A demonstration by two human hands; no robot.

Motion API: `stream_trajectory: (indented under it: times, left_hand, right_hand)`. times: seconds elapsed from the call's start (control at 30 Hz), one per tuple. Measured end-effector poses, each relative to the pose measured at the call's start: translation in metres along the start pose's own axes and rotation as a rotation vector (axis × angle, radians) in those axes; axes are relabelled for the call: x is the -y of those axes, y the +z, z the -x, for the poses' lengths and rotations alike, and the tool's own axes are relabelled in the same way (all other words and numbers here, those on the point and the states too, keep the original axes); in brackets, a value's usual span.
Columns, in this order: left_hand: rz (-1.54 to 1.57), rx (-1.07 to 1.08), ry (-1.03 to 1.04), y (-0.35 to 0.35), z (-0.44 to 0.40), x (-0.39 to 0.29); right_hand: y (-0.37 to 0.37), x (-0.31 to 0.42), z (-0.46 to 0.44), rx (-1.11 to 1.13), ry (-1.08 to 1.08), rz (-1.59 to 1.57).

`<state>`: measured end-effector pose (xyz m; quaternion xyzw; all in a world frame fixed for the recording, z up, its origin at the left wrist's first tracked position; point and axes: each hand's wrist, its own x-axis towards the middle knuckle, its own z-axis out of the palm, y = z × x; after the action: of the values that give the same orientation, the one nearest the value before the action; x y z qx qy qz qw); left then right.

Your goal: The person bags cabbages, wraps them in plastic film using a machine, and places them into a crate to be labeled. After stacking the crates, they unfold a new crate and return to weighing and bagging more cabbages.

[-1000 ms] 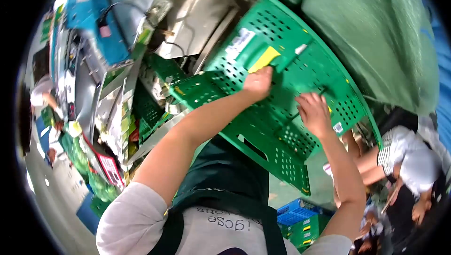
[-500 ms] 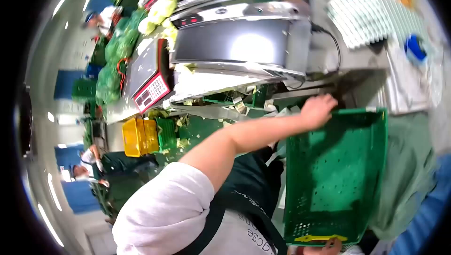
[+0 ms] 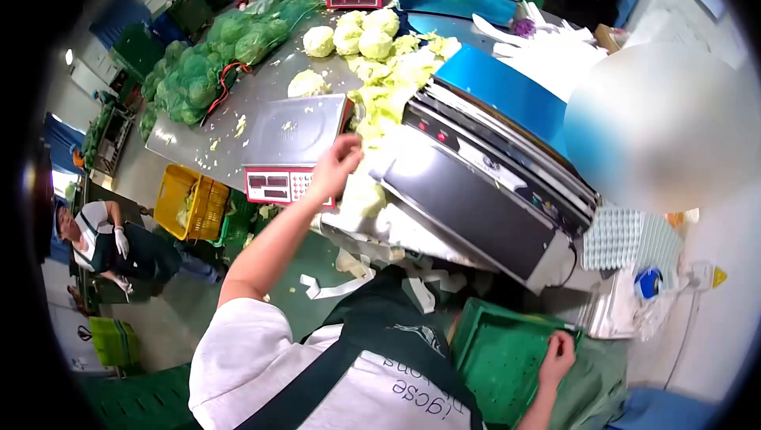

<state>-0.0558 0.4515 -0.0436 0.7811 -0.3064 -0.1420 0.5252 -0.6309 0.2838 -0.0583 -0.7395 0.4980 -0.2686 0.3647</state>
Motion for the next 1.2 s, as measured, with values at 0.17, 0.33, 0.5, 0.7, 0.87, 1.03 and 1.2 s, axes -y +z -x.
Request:
stream_trajectory:
  times: [0.17, 0.33, 0.5, 0.7, 0.87, 1.03, 1.2]
  left_hand:
    - [0.453, -0.169, -0.459, -0.076, -0.205, 0.061]
    - [0.603, -0.327, -0.793, -0.103, -0.401, 0.141]
    - [0.688, -0.226, -0.796, -0.083, -0.527, 0.206]
    - [0.663, -0.476, -0.698, -0.070, -0.512, 0.210]
    - [0.901, -0.197, -0.611, -0.105, -0.422, 0.151]
    - [0.972, -0.025, -0.722, -0.150, -0.266, 0.067]
    - [0.796, -0.188, -0.939, -0.155, -0.136, 0.039]
  right_hand:
    - [0.061, 0.115, -0.151, 0.007, -0.215, 0.013]
    - [0.142, 0.261, -0.302, 0.141, -0.302, 0.153]
    - [0.253, 0.303, -0.485, 0.312, -0.543, 0.189]
    - [0.420, 0.218, -0.670, 0.433, -0.669, 0.639]
    - [0.457, 0.197, -0.703, 0.481, -0.699, 1.121]
    - [0.424, 0.229, -0.710, 0.316, -1.018, 0.480]
    - [0.317, 0.363, -0.636, 0.129, -0.741, -0.451]
